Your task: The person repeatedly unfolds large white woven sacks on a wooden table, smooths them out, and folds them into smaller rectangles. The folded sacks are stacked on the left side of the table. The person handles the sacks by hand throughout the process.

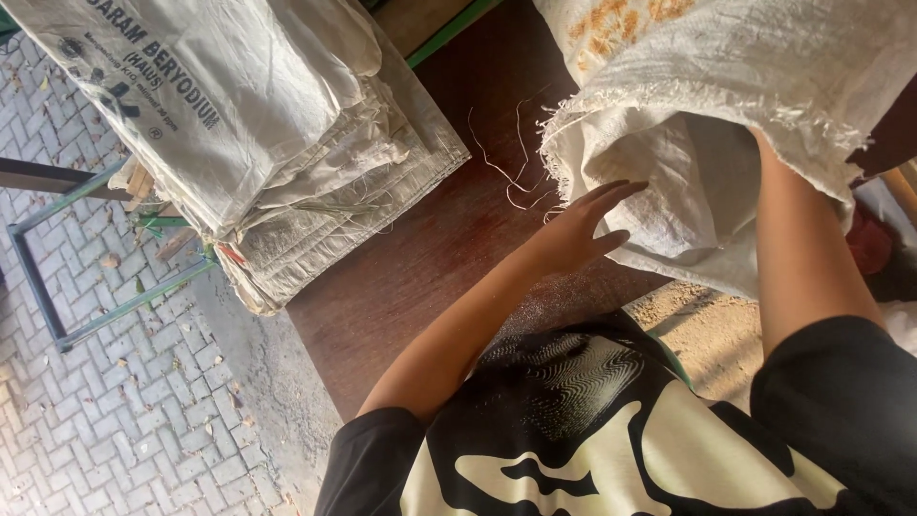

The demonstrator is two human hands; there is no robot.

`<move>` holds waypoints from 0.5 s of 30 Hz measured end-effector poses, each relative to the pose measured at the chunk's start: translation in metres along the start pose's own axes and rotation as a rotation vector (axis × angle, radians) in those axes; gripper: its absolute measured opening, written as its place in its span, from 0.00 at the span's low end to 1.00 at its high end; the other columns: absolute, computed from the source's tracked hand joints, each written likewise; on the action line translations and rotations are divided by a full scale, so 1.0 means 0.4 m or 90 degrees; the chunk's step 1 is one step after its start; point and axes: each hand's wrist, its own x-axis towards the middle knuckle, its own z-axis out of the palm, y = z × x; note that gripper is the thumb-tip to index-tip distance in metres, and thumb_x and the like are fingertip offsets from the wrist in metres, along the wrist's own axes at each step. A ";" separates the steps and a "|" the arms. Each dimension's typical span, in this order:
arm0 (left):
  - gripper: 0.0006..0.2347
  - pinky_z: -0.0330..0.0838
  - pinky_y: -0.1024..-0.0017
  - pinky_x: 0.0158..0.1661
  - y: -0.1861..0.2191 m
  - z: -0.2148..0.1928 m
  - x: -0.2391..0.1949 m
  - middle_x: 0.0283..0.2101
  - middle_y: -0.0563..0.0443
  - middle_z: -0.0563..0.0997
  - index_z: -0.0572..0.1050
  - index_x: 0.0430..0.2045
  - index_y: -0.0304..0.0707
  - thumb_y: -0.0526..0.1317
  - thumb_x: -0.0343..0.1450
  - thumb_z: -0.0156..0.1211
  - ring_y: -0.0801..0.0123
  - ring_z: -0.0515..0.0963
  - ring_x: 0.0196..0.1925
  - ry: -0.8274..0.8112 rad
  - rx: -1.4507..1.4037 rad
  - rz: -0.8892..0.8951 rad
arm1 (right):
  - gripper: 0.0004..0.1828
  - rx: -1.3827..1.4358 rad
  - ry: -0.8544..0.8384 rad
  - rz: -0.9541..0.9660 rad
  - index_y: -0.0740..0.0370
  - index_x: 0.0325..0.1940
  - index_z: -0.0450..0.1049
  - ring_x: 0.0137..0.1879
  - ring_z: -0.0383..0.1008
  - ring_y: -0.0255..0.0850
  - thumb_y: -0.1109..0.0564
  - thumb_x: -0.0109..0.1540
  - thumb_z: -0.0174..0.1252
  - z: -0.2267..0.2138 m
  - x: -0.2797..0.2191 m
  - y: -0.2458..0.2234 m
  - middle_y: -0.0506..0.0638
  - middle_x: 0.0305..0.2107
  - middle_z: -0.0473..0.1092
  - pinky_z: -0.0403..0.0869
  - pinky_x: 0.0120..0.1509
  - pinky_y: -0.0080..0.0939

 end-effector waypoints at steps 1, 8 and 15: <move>0.30 0.71 0.47 0.62 0.008 -0.003 0.011 0.75 0.39 0.57 0.55 0.72 0.54 0.43 0.76 0.63 0.41 0.64 0.73 -0.003 -0.001 0.002 | 0.27 -0.014 -0.003 0.000 0.69 0.74 0.63 0.64 0.67 0.57 0.47 0.78 0.49 0.000 -0.012 0.024 0.67 0.61 0.65 0.67 0.68 0.56; 0.31 0.69 0.49 0.67 0.010 -0.025 0.028 0.74 0.37 0.60 0.54 0.73 0.51 0.45 0.75 0.62 0.43 0.65 0.73 0.042 -0.058 0.022 | 0.24 -0.110 -0.051 -0.031 0.67 0.71 0.66 0.52 0.74 0.51 0.49 0.78 0.55 0.034 -0.054 0.132 0.62 0.52 0.71 0.73 0.58 0.50; 0.32 0.71 0.50 0.67 -0.006 -0.023 0.023 0.73 0.34 0.61 0.54 0.72 0.51 0.45 0.73 0.64 0.43 0.67 0.72 0.120 -0.062 0.045 | 0.21 -0.215 -0.103 -0.075 0.65 0.69 0.68 0.40 0.80 0.45 0.51 0.77 0.61 -0.023 -0.182 0.019 0.58 0.42 0.77 0.79 0.48 0.45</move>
